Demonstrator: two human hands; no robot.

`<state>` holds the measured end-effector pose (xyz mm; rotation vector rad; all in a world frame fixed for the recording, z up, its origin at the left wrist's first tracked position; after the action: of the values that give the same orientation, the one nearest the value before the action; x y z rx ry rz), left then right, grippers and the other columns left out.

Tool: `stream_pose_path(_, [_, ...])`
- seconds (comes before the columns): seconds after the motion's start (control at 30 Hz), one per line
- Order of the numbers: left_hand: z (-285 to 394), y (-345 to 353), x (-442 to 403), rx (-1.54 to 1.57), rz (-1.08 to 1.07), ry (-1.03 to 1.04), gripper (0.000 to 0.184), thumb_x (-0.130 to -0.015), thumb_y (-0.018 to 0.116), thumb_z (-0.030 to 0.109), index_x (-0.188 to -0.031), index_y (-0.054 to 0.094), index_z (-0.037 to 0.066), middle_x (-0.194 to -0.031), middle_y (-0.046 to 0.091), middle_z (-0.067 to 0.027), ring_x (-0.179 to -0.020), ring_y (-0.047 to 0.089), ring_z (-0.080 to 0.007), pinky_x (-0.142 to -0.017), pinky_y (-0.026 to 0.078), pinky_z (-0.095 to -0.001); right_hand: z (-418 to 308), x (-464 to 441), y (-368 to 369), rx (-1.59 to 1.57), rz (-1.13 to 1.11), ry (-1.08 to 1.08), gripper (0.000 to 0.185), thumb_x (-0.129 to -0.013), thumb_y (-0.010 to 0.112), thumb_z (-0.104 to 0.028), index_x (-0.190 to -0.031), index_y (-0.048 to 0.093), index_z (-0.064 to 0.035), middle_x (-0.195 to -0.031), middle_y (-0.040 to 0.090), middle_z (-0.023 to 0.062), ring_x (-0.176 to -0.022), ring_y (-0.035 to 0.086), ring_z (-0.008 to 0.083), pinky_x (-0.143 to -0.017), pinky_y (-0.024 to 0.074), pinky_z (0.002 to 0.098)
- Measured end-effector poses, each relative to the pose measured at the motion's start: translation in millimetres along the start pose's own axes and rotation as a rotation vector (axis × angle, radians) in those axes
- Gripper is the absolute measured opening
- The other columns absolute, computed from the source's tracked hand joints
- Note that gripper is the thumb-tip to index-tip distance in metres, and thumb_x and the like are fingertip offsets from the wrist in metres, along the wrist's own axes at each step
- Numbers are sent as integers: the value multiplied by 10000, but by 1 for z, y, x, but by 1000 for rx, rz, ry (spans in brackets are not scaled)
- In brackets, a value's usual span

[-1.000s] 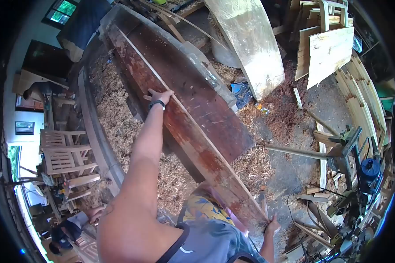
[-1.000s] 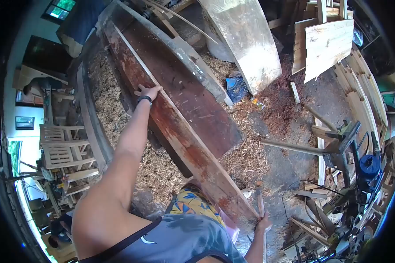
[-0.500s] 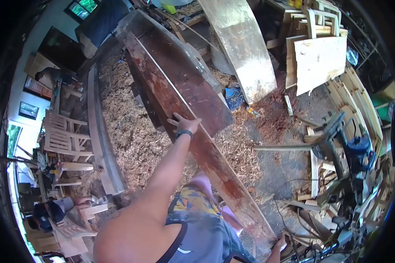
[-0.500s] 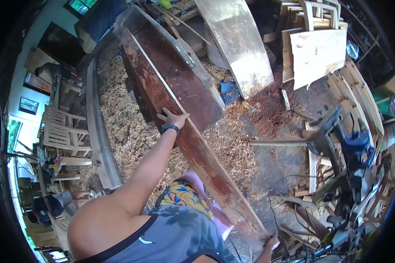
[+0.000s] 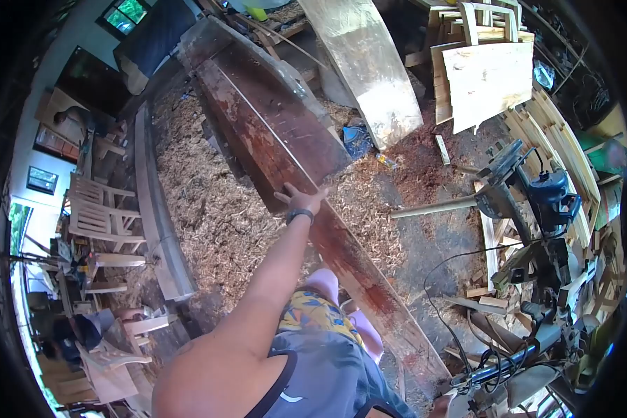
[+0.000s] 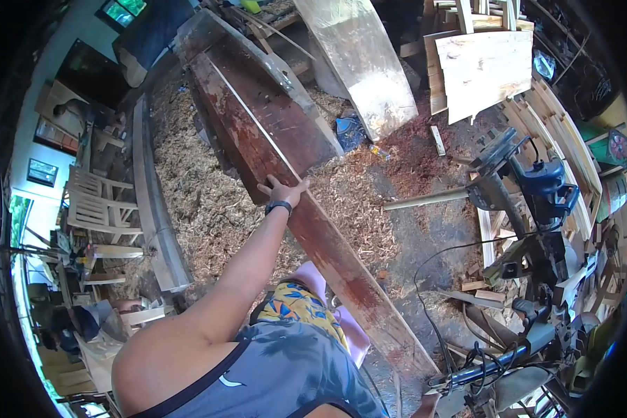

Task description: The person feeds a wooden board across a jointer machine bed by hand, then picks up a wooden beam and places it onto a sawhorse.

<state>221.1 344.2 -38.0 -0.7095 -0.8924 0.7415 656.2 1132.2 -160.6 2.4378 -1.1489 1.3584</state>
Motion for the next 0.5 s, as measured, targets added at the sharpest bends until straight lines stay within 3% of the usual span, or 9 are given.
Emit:
stream_pose_path(0.1, [5,4,-7,-110,-49,81,1314,-693,767,719,-1626,40,147,-1648,-155,-250,-1496,208,-476,-1213,246,-547,-2,11,13,-4,1,17,612,-930,586,-568,-1186,601,-13,-1123,590,124,-1005,581,286,-873,479,448])
stream_pose_path(0.23, [6,-6,-9,-192,-100,12,1303,-676,737,770,-1629,68,186,-1662,-116,-227,-1460,240,-540,-1195,266,-582,-11,20,30,-20,3,29,671,-922,584,-594,-1262,559,-16,-1219,557,137,-1081,561,307,-927,464,460])
stream_pose_path(0.5, [13,-18,-38,-245,-88,25,1309,-675,750,751,-1630,51,190,-1664,-103,-228,-1449,279,-529,-1182,310,-557,-39,56,74,-68,19,36,810,-906,580,-646,-1416,476,-24,-1409,490,164,-1234,520,349,-1035,434,484])
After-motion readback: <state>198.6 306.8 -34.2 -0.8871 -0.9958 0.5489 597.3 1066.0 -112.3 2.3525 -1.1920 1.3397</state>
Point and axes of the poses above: each hand's wrist, its own x-axis away from the middle knuckle, its own y-axis out of the palm, z = x × y, the point moved 10 cm from there along -x, towards the middle knuckle
